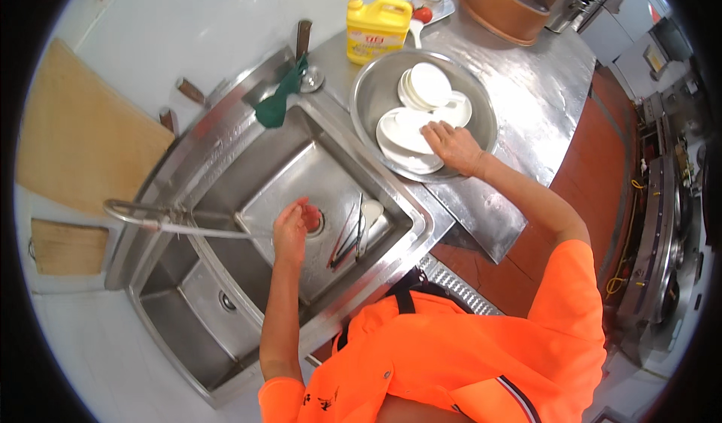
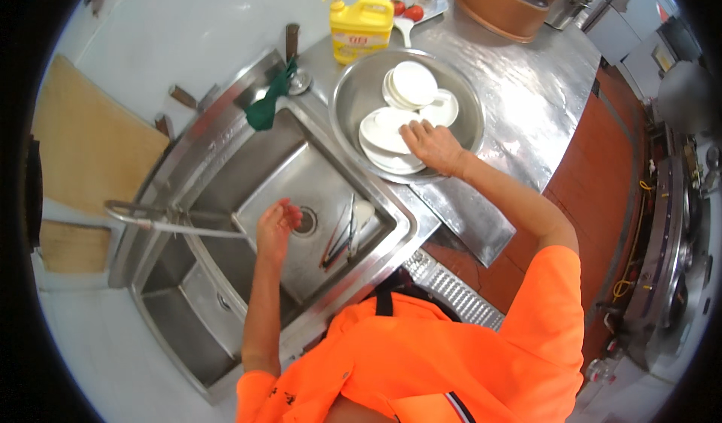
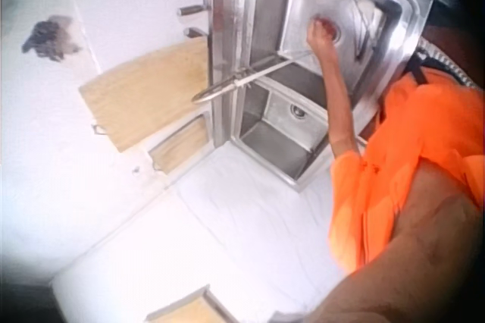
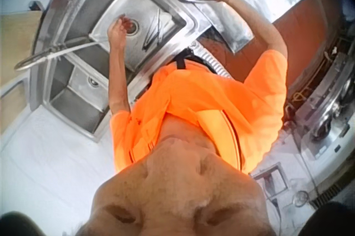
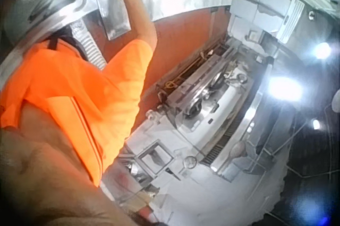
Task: The person washes various dishes in a double-basin stainless steel sink using running water and a green scrubbing cloth. They clean a large metal bowl, several white bowls, plates, and spoons, rinsing each item and placing them into a larger metal basin on the counter to the right.
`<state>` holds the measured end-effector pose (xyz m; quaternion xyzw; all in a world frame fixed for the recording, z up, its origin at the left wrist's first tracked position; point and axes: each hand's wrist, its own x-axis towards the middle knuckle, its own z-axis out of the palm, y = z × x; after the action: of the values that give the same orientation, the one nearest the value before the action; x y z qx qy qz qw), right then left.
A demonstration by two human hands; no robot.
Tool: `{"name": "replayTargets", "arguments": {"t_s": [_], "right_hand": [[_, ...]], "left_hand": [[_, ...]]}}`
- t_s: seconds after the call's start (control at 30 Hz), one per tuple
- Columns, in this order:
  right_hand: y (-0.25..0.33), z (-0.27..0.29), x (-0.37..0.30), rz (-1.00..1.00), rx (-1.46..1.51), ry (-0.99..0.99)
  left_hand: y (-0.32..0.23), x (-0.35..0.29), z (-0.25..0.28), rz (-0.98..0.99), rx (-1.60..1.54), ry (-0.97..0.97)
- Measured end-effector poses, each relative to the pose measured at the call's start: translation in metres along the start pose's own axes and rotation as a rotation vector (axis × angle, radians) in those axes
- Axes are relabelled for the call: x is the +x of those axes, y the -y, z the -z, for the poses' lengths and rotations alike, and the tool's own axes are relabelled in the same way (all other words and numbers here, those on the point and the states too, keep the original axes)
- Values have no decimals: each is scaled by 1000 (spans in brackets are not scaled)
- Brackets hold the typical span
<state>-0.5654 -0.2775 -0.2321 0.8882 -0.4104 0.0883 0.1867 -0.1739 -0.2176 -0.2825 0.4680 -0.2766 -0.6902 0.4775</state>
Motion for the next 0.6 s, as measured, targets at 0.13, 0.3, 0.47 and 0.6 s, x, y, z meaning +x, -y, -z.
{"name": "replayTargets", "arguments": {"t_s": [0.13, 0.3, 0.47, 0.6], "right_hand": [[8, 0, 8, 20, -3, 127], [18, -1, 20, 47, 6, 294], [17, -6, 26, 72, -6, 455], [19, -4, 31, 90, -4, 479]], "left_hand": [[12, -3, 13, 34, -32, -80], [44, -5, 37, 114, -55, -153], [98, 8, 56, 249, 26, -242], [149, 29, 65, 401, 194, -287]]}}
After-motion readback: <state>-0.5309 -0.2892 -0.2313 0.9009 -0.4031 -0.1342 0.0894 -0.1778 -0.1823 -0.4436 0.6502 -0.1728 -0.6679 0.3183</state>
